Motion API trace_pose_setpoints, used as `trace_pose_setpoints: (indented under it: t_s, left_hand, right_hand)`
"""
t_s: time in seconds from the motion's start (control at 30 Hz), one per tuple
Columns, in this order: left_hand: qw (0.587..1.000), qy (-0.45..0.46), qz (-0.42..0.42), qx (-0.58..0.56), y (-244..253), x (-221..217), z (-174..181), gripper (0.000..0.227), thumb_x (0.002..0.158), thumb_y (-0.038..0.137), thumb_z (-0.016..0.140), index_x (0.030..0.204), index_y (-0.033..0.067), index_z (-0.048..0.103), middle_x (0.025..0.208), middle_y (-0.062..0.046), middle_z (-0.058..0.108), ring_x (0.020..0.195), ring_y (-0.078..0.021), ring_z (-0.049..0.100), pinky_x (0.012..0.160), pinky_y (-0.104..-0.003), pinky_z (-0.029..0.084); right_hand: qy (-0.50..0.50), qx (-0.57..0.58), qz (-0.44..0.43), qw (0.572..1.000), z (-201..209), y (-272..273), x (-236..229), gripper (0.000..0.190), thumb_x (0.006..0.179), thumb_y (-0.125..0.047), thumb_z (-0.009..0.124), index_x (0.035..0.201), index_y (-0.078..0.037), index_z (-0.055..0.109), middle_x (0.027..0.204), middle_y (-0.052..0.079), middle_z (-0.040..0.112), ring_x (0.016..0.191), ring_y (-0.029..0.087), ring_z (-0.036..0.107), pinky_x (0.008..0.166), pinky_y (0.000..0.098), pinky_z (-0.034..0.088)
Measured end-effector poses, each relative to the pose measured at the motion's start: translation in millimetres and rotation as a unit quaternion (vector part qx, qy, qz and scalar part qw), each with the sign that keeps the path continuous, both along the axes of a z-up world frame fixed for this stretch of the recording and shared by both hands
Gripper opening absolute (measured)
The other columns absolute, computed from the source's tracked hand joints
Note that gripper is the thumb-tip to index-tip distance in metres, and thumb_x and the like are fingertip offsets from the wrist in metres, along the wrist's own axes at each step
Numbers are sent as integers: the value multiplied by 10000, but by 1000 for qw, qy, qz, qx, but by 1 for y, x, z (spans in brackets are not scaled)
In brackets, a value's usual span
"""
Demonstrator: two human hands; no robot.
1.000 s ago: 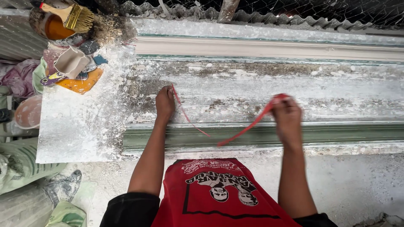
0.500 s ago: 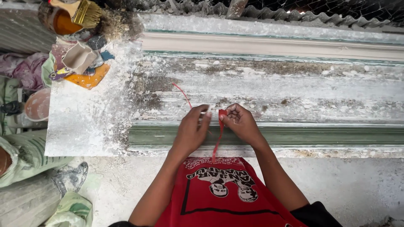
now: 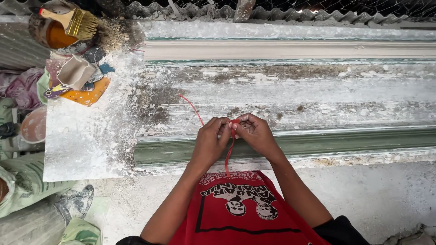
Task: Tying and bundling small red plastic wires or ties on a workbench.
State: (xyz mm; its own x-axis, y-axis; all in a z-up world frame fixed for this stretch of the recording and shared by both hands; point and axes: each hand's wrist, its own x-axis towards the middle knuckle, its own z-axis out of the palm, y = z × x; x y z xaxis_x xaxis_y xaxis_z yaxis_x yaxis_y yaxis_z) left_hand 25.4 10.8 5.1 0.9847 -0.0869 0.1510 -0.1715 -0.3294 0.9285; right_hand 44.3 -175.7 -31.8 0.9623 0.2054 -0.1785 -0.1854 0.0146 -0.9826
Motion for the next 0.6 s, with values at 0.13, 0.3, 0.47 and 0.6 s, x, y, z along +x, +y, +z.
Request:
trace_pose_setpoints:
  t_s: [0.13, 0.3, 0.47, 0.6]
  left_hand:
    - [999, -25, 21, 27, -8, -2, 1, 128, 991, 119, 626, 992, 14, 699, 863, -152, 697, 761, -307, 722, 652, -362, 607]
    - [996, -33, 67, 52, -12, -1, -4, 121, 986, 161, 618, 988, 53, 675, 813, -121, 657, 746, -285, 700, 623, -386, 580]
    - [989, -7, 114, 96, 11, 20, -39, 182, 1002, 129, 538, 1029, -3, 660, 851, -226, 654, 795, -448, 684, 675, -522, 560]
    - [970, 62, 185, 145, 51, 40, -92, 254, 1029, 120, 480, 1062, -71, 645, 891, -292, 659, 849, -528, 673, 732, -599, 548]
  right_hand:
    - [-3, -6, -8, 1000, 6, 5, 1, 228, 960, -133, 735, 1086, 38, 654, 870, 113, 696, 749, 122, 724, 693, 274, 653]
    - [-96, -61, 13, 993, -2, 5, -1, 194, 968, -157, 725, 1040, 22, 715, 905, 167, 687, 778, 161, 716, 682, 310, 622]
    - [-171, 27, -57, 983, 22, -22, -8, 122, 931, -69, 745, 999, 23, 702, 926, 183, 710, 844, 232, 723, 748, 363, 621]
    - [-213, 272, -179, 921, 59, -118, -11, 127, 985, -171, 705, 1033, -99, 612, 931, 110, 670, 833, 204, 671, 810, 331, 609]
